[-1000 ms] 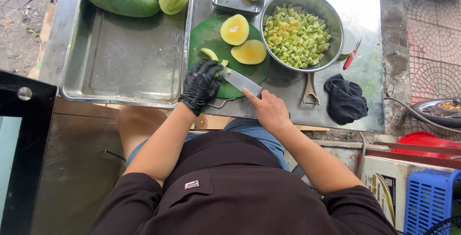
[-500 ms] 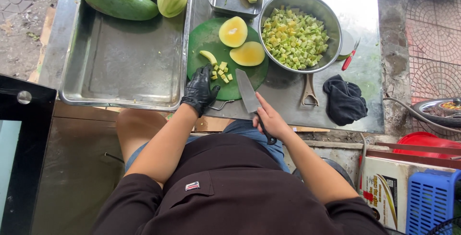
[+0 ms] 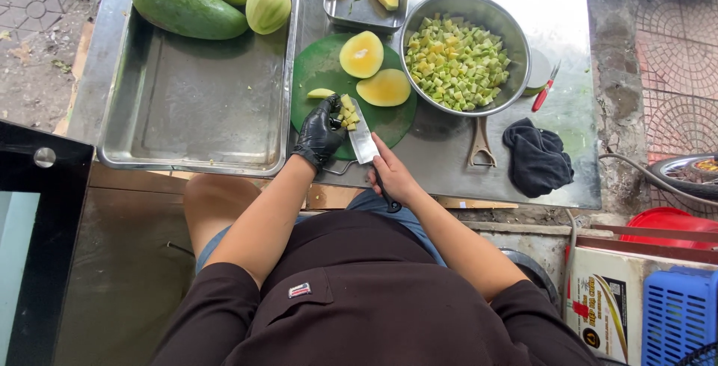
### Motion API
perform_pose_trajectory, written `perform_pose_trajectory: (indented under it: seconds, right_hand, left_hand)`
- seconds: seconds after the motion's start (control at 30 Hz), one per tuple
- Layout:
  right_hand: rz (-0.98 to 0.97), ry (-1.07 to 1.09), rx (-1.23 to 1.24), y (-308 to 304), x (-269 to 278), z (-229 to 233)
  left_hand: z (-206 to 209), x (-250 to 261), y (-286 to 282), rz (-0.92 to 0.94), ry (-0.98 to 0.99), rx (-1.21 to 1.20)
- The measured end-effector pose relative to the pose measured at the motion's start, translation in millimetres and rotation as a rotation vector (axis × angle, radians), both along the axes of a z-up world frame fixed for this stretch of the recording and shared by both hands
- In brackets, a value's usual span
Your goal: The person cuts a peeled green mango with a knife on a green cutting board, slicing it into strips and dicing the strips into cubes, then sweeps the diced pieces off the board into a large metal bowl. They repeat the process with additional mango halves, adding to the bowl of diced fruit.
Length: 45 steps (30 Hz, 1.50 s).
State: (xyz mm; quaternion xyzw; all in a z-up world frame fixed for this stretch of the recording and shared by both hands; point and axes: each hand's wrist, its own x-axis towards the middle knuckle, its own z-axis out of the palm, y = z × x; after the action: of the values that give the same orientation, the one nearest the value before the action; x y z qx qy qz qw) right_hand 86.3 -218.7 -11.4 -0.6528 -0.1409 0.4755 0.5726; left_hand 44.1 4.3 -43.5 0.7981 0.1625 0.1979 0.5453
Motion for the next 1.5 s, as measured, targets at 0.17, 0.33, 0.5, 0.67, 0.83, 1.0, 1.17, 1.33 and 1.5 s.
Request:
perform_pose_trajectory:
  seconds: [0.17, 0.33, 0.5, 0.67, 0.83, 1.0, 1.17, 1.33, 1.5]
  right_hand:
    - [-0.034, 0.016, 0.027, -10.5, 1.5, 32.6]
    - [-0.127, 0.044, 0.06, -28.8, 22.2, 76.3]
    - [-0.177, -0.385, -0.021, -64.6, 69.4, 96.3]
    - [-0.025, -1.334, -0.563, -99.7, 104.4, 108.2]
    - [-0.11, -1.285, -0.706, -107.6, 86.1, 121.9]
    - [0.049, -1.344, -0.399, -94.7, 49.2, 100.3]
    - [0.286, -1.248, -0.511, -71.0, 38.4, 60.2]
    - [0.111, -1.437, -0.394, -50.0, 33.4, 105.7]
    - [-0.174, 0.098, 0.851, -83.2, -26.3, 234.4]
  left_hand:
    - [37.1, 2.2, -6.9, -0.045, -0.045, -0.036]
    - [75.2, 43.1, -14.7, -0.154, -0.14, 0.043]
    - [123.9, 114.6, -43.6, -0.268, -0.167, 0.005]
    - [94.6, 159.1, -40.5, -0.301, -0.185, 0.081]
    - [105.8, 128.6, -2.6, -0.246, -0.158, 0.126]
    - [106.0, 72.3, 42.2, -0.135, -0.068, -0.037]
    - [84.3, 30.7, 64.3, -0.059, -0.153, -0.152]
    - [82.7, -3.3, 65.0, 0.046, -0.124, -0.138]
    - [61.7, -21.8, 57.1, 0.053, -0.152, -0.182]
